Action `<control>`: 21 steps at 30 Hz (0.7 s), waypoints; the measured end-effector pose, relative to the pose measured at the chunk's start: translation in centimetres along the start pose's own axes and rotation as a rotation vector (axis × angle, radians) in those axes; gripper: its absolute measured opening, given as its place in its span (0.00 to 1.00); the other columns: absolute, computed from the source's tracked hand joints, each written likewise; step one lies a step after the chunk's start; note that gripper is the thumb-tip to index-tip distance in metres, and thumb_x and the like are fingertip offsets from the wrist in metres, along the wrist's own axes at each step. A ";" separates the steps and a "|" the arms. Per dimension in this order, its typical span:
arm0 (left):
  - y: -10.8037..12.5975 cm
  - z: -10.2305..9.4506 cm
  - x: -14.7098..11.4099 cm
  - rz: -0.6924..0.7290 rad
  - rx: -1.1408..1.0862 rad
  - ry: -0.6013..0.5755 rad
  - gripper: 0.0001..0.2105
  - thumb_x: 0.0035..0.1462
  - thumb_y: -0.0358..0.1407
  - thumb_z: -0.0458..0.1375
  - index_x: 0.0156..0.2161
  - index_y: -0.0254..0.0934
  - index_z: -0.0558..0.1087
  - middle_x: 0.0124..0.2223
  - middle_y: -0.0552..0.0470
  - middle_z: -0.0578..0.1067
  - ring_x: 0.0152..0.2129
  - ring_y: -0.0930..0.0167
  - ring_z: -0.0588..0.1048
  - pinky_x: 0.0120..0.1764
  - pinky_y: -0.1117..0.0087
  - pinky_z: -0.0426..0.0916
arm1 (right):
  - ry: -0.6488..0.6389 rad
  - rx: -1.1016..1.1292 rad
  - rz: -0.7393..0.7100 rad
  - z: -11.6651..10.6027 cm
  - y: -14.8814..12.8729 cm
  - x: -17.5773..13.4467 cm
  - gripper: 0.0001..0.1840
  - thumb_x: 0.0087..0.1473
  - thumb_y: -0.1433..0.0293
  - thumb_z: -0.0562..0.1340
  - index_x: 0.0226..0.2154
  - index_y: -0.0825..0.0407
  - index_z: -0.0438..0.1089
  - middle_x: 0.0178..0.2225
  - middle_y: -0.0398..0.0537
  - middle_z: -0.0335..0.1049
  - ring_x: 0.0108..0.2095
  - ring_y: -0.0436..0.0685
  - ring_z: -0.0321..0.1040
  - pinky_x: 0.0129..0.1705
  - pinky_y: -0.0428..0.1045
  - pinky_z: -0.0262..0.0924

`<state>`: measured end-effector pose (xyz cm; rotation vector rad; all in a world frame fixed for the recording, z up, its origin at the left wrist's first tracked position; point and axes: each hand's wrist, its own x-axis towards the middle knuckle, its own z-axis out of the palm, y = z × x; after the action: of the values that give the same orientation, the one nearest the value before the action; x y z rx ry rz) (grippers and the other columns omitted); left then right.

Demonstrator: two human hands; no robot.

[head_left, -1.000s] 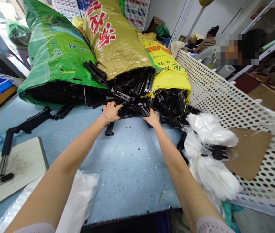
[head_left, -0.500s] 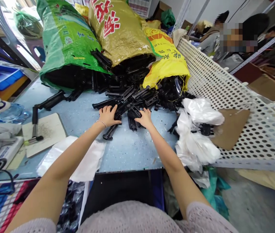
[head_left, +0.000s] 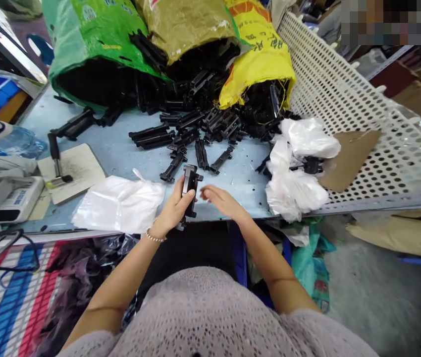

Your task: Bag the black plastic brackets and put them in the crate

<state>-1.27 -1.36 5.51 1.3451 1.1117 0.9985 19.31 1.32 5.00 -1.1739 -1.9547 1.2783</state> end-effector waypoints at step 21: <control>1.0 3.0 -4.1 -0.367 -0.278 -0.059 0.37 0.64 0.57 0.55 0.71 0.42 0.53 0.27 0.56 0.73 0.21 0.68 0.77 0.24 0.69 0.72 | 0.090 -0.720 -0.437 -1.6 1.3 -0.6 0.30 0.71 0.48 0.45 0.36 0.49 0.71 0.34 0.53 0.69 0.37 0.61 0.66 0.40 0.55 0.60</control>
<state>0.88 -5.99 6.40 0.9021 1.0813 0.8016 21.35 1.73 4.47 -0.9800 -2.5021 0.2877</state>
